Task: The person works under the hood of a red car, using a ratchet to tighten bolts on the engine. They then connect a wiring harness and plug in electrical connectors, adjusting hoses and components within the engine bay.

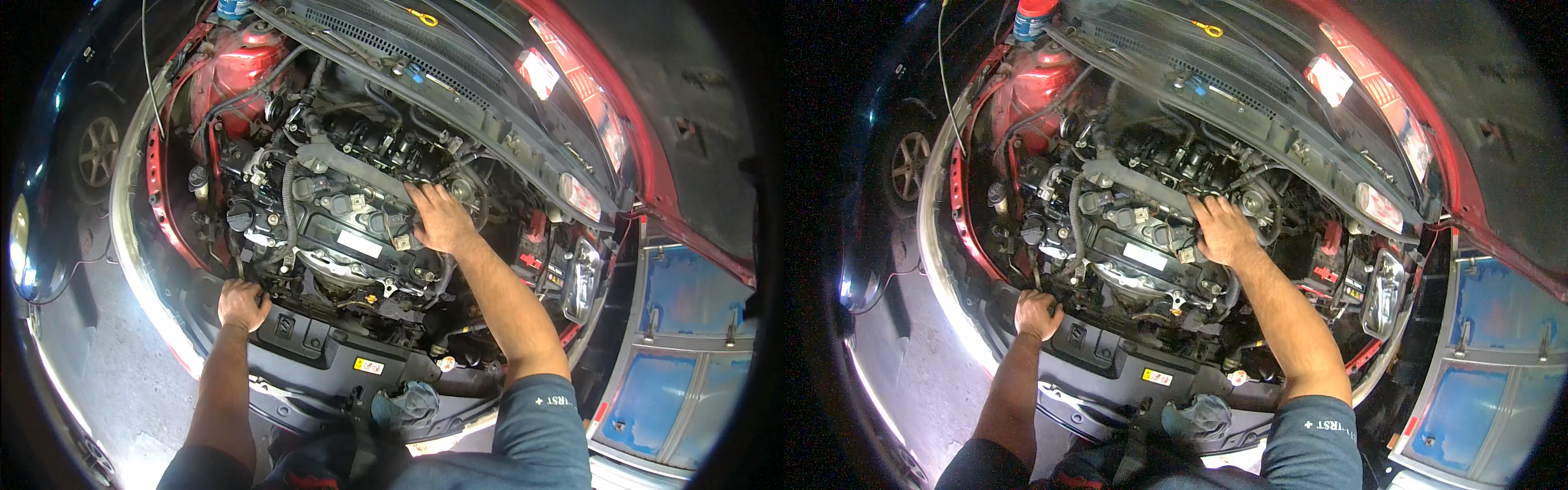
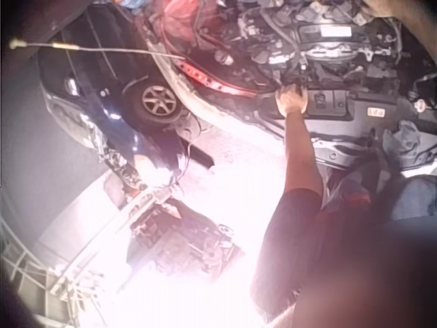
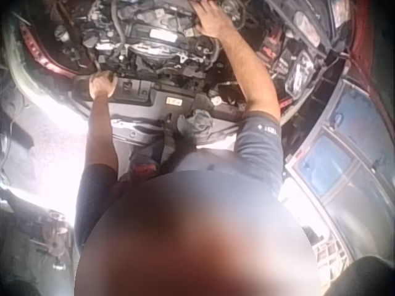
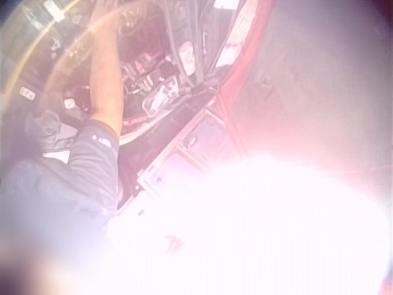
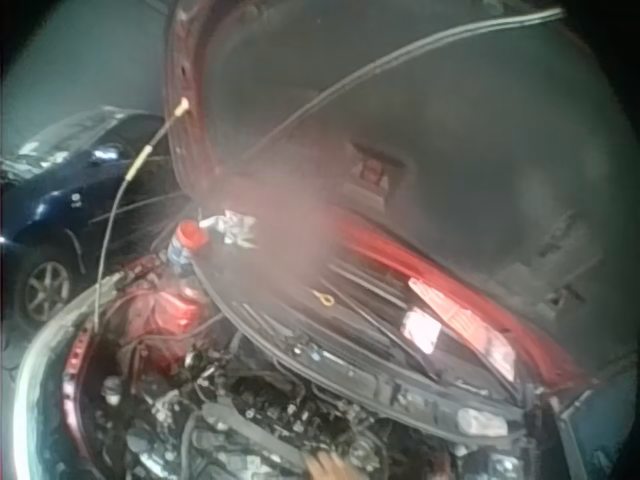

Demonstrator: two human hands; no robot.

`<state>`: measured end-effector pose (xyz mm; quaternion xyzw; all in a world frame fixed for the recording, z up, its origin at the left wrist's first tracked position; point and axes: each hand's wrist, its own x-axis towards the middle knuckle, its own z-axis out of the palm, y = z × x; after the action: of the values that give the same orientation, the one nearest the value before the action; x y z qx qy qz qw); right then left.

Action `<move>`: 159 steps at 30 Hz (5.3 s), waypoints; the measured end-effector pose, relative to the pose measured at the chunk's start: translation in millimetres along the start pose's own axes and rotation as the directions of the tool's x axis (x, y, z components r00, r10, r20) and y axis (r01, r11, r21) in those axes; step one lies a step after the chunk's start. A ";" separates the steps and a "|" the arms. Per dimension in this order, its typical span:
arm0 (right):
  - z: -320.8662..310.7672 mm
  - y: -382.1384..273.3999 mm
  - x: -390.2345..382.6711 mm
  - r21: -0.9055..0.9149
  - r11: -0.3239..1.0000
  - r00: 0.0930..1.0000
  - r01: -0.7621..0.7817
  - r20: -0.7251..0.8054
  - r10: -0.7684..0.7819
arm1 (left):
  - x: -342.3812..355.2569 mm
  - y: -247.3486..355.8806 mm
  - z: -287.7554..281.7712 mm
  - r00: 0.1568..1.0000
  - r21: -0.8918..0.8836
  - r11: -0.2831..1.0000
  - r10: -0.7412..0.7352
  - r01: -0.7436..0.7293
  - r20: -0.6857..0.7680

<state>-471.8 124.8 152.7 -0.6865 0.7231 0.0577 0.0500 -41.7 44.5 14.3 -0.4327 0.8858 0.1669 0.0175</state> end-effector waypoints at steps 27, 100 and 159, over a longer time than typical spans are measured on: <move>-5.3 0.2 8.6 -0.046 0.999 0.988 -0.030 0.153 0.037 | 0.8 0.9 -1.6 0.999 -0.016 1.000 -0.010 0.010 0.037; -9.1 -11.0 14.4 -0.022 0.986 0.967 -0.165 0.191 0.166 | 0.0 -0.8 0.5 1.000 -0.017 1.000 0.012 -0.013 -0.022; 16.8 -133.3 143.5 0.368 0.924 0.942 -0.099 -0.265 0.206 | -0.1 -0.7 0.2 0.999 0.010 1.000 0.024 -0.023 -0.046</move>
<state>-346.3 -21.1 112.3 -0.6083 0.7726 -0.1725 0.0566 -41.1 44.3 13.9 -0.4258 0.8918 0.1529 -0.0027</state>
